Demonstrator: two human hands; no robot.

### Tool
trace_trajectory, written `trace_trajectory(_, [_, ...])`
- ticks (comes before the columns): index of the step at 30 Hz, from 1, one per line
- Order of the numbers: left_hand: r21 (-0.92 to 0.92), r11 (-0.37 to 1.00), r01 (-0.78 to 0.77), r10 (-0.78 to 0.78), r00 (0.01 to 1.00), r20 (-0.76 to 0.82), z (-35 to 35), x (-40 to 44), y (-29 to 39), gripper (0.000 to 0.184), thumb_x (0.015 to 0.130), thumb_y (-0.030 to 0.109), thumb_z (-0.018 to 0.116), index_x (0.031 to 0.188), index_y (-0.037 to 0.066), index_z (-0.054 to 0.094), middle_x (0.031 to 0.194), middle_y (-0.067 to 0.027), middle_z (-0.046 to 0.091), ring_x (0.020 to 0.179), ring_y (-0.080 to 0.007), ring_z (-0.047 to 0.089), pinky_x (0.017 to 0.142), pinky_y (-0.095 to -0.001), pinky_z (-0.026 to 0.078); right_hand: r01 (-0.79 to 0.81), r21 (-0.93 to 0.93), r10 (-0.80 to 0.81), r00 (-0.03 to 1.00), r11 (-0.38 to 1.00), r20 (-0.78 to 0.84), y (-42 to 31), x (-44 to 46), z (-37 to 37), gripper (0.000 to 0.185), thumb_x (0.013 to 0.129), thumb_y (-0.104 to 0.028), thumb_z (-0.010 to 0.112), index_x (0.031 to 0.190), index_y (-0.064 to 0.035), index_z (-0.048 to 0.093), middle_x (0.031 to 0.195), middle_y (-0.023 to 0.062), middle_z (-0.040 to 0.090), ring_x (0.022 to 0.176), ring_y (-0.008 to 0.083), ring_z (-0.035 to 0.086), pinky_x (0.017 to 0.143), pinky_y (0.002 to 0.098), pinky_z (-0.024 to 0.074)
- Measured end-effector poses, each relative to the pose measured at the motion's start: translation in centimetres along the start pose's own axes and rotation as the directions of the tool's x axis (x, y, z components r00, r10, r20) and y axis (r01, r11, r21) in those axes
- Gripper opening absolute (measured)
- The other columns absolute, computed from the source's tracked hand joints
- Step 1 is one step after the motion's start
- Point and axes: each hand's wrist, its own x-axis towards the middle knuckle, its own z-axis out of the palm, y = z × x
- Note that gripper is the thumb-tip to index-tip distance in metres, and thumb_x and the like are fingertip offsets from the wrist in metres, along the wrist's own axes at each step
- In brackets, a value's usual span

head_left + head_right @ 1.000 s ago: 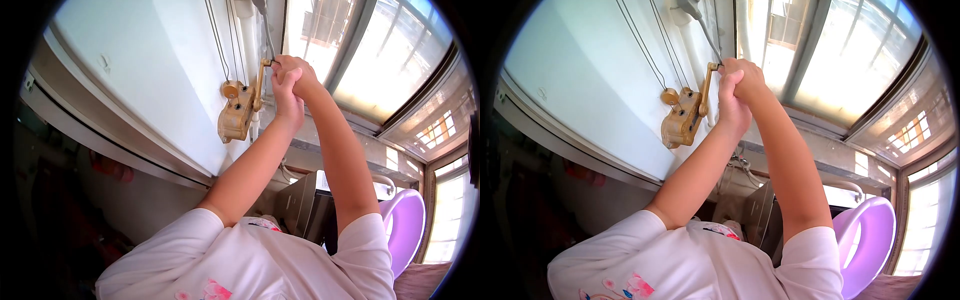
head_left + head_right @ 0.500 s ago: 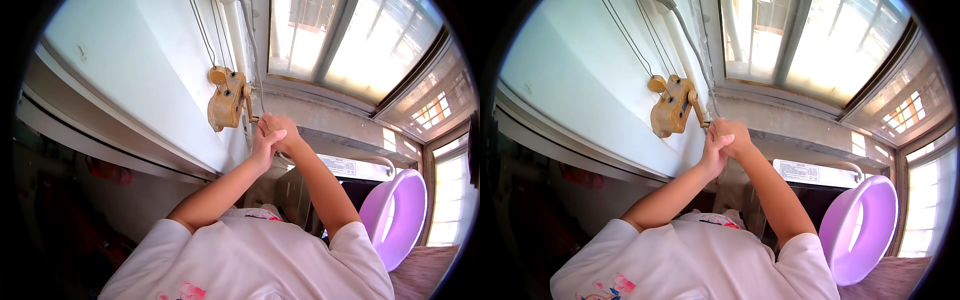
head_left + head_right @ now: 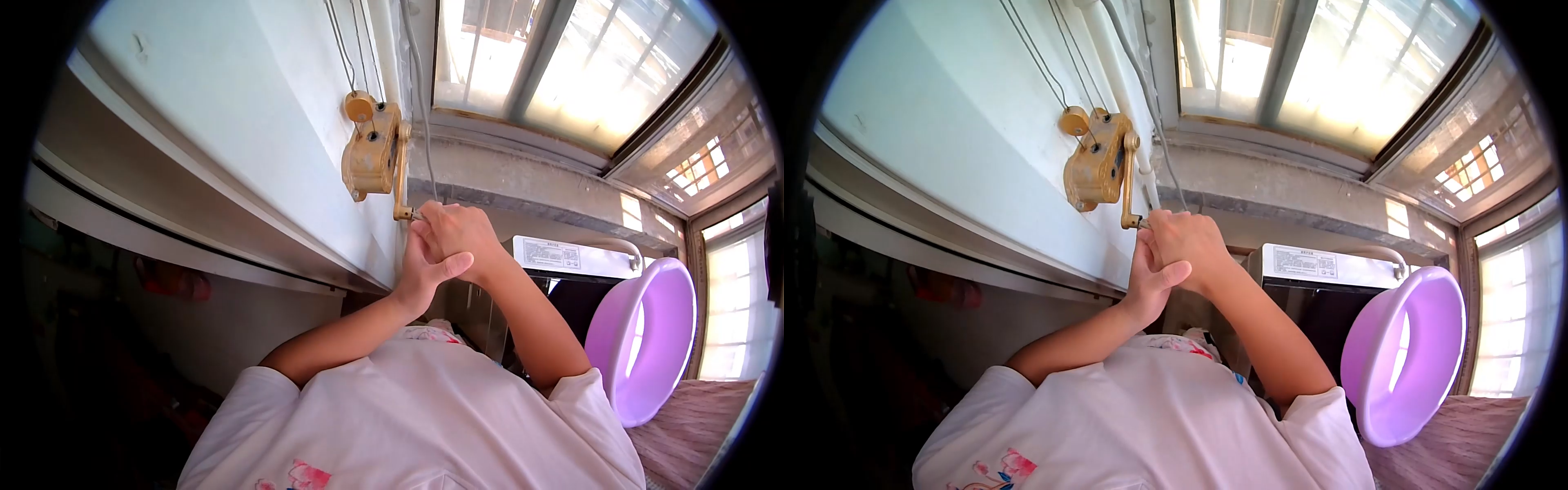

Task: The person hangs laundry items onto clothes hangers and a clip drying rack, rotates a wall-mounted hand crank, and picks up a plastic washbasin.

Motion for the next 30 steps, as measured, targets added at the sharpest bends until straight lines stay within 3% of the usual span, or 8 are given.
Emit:
trace_trajectory(2, [-0.063,0.995,-0.073,0.073,0.997,-0.001,-0.1,-0.1,0.2,0.063,0.075,0.024,0.075,0.119,0.009,0.033,0.117,-0.005,0.043,0.115,-0.0179,0.044,0.101,-0.0367,0.035,0.046,0.01,-0.046,0.999,0.999,-0.008,0.4,0.1,-0.4,0.018,0.08,-0.02,0.056,0.079,-0.0027,0.052,0.068,0.0153,0.059,0.067,0.0364,0.059,0.058,0.0438,0.0458])
trace_trajectory(4, [-0.264,0.963,0.052,-0.017,0.991,0.132,-1.1,0.0,0.8,0.057,0.079,0.03,0.072,0.118,0.01,0.035,0.119,-0.0038,0.044,0.116,-0.0172,0.044,0.101,-0.0371,0.034,0.099,0.016,-0.098,0.995,0.995,-0.021,0.6,0.7,-1.0,0.017,0.075,-0.017,0.059,0.079,-0.0019,0.052,0.071,0.0144,0.06,0.068,0.0359,0.06,0.058,0.0438,0.0465])
trace_trajectory(13, [-0.266,0.953,0.143,-0.131,0.989,0.063,-1.3,0.3,1.0,0.048,0.081,0.028,0.071,0.114,0.013,0.039,0.114,-0.0014,0.048,0.112,-0.0146,0.047,0.095,-0.0359,0.038,0.082,0.103,-0.083,0.997,0.991,0.008,1.0,1.2,-0.7,0.015,0.071,-0.012,0.06,0.08,-0.0021,0.052,0.078,0.0152,0.059,0.075,0.0357,0.06,0.063,0.0428,0.046])
trace_trajectory(15, [-0.256,0.955,0.148,-0.137,0.989,0.06,-1.5,0.2,1.1,0.048,0.08,0.027,0.071,0.114,0.013,0.04,0.114,-0.0014,0.049,0.111,-0.0147,0.048,0.095,-0.0359,0.039,0.083,0.102,-0.085,0.996,0.991,0.01,1.2,1.3,-0.4,0.015,0.08,-0.017,0.057,0.083,-0.0026,0.055,0.078,0.014,0.06,0.074,0.0357,0.058,0.064,0.0417,0.0455])
trace_trajectory(17, [-0.243,0.958,0.152,-0.141,0.988,0.06,-1.8,0.2,1.2,0.048,0.08,0.027,0.071,0.114,0.013,0.04,0.113,-0.0014,0.049,0.111,-0.0149,0.048,0.095,-0.0358,0.039,0.073,0.1,-0.075,0.997,0.992,0.019,1.0,1.3,-0.4,0.014,0.08,-0.017,0.057,0.082,-0.0029,0.054,0.078,0.0141,0.06,0.074,0.0356,0.058,0.064,0.0417,0.0454])
trace_trajectory(23, [-0.225,0.949,0.222,-0.176,0.962,0.21,-2.5,0.5,1.7,0.061,0.072,0.03,0.08,0.113,0.01,0.039,0.112,-0.0015,0.047,0.112,-0.013,0.045,0.095,-0.0317,0.037,0.133,0.02,-0.131,0.989,0.991,-0.064,-0.4,0.3,-1.2,0.017,0.077,-0.016,0.059,0.079,-0.0029,0.049,0.07,0.013,0.059,0.066,0.034,0.059,0.055,0.0422,0.045])
trace_trajectory(26, [-0.105,0.984,0.141,-0.112,0.962,0.25,-1.2,0.2,3.4,0.071,0.066,0.037,0.083,0.113,0.009,0.038,0.114,-0.0009,0.045,0.112,-0.013,0.044,0.096,-0.0312,0.037,0.134,0.019,-0.131,0.983,0.991,-0.128,-2.3,0.3,-3.2,0.014,0.077,-0.015,0.06,0.079,-0.0036,0.052,0.069,0.0129,0.058,0.066,0.0338,0.058,0.056,0.0413,0.0447])
trace_trajectory(30, [-0.063,0.998,-0.014,0.028,0.972,0.231,0.4,1.3,5.1,0.094,0.063,0.041,0.084,0.129,0.006,0.028,0.123,-0.0032,0.04,0.117,-0.0148,0.041,0.1,-0.0321,0.035,0.197,0.012,-0.186,0.943,0.98,-0.277,-3.3,1.5,-5.2,0.013,0.075,-0.013,0.063,0.081,-0.0046,0.055,0.068,0.0133,0.056,0.064,0.034,0.057,0.054,0.0408,0.0432])
